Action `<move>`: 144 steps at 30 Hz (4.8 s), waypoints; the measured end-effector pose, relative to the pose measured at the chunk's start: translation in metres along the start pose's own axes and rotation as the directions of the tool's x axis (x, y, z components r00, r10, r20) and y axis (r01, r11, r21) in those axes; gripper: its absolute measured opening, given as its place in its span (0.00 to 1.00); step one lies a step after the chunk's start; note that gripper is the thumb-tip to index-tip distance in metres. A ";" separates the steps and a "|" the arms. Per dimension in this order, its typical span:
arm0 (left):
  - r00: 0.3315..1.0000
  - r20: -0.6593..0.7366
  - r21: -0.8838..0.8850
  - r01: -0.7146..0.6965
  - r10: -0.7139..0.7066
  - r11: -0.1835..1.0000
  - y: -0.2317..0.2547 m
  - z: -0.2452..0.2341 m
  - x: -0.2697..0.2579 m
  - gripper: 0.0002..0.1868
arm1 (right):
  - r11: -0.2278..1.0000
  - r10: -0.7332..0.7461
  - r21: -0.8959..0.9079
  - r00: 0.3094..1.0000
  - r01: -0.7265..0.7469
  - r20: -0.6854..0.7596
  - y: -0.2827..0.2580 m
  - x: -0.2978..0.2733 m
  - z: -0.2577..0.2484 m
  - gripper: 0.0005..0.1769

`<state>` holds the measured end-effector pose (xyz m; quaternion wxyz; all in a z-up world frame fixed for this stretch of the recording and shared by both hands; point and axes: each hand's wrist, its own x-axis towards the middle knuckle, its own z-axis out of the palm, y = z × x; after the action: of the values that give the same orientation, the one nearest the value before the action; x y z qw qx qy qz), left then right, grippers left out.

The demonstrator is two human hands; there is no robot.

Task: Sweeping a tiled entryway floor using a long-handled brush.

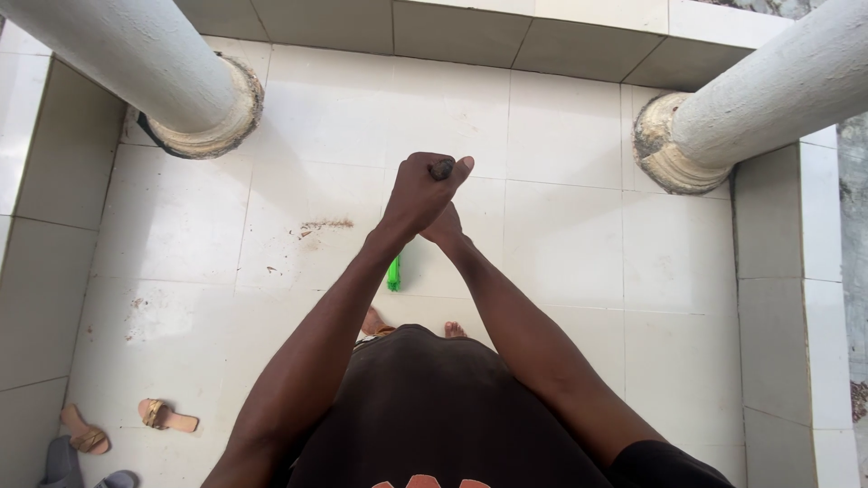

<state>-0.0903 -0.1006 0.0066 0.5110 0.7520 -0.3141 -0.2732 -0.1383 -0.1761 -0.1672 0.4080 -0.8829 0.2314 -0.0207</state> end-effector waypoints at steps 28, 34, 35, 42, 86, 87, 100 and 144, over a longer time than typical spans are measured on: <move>0.988 0.123 -0.063 0.096 -0.088 0.993 0.040 0.112 -0.034 0.28 | 0.845 0.490 0.221 0.871 -0.487 0.045 0.044 -0.095 -0.056 0.22; 0.991 0.133 -0.014 0.006 -0.004 1.000 0.050 0.157 -0.056 0.33 | 0.948 0.235 0.214 0.972 -0.234 0.021 0.093 -0.117 -0.075 0.26; 0.989 0.148 -0.019 0.011 -0.008 1.000 0.054 0.169 -0.060 0.33 | 0.944 0.252 0.214 0.968 -0.250 0.019 0.102 -0.131 -0.088 0.26; 0.946 0.322 -0.163 0.026 0.028 0.986 0.076 0.185 -0.093 0.31 | 0.911 0.399 -0.137 0.915 -0.388 0.061 0.123 -0.198 -0.145 0.21; 0.990 0.061 -0.117 -0.122 0.130 0.986 -0.040 -0.037 -0.253 0.32 | 0.970 0.241 -0.051 0.968 -0.237 0.078 -0.081 -0.223 0.057 0.16; 0.987 0.064 -0.186 -0.132 0.146 0.974 -0.049 -0.027 -0.253 0.31 | 0.965 0.227 -0.144 0.973 -0.218 0.047 -0.062 -0.228 0.059 0.15; 0.957 0.289 -0.351 0.072 0.035 0.934 -0.091 0.017 -0.248 0.22 | 0.865 0.493 -0.067 0.868 -0.497 -0.065 0.024 -0.267 0.106 0.17; 0.948 0.310 -0.192 0.142 -0.077 0.971 0.008 0.207 -0.322 0.25 | 0.918 0.379 -0.114 0.925 -0.379 -0.018 0.167 -0.400 0.011 0.18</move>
<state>-0.4532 0.0157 -0.0247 0.5182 0.6595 -0.3147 -0.4444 -0.5580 -0.0911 -0.2358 0.3530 -0.8436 0.3977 0.0742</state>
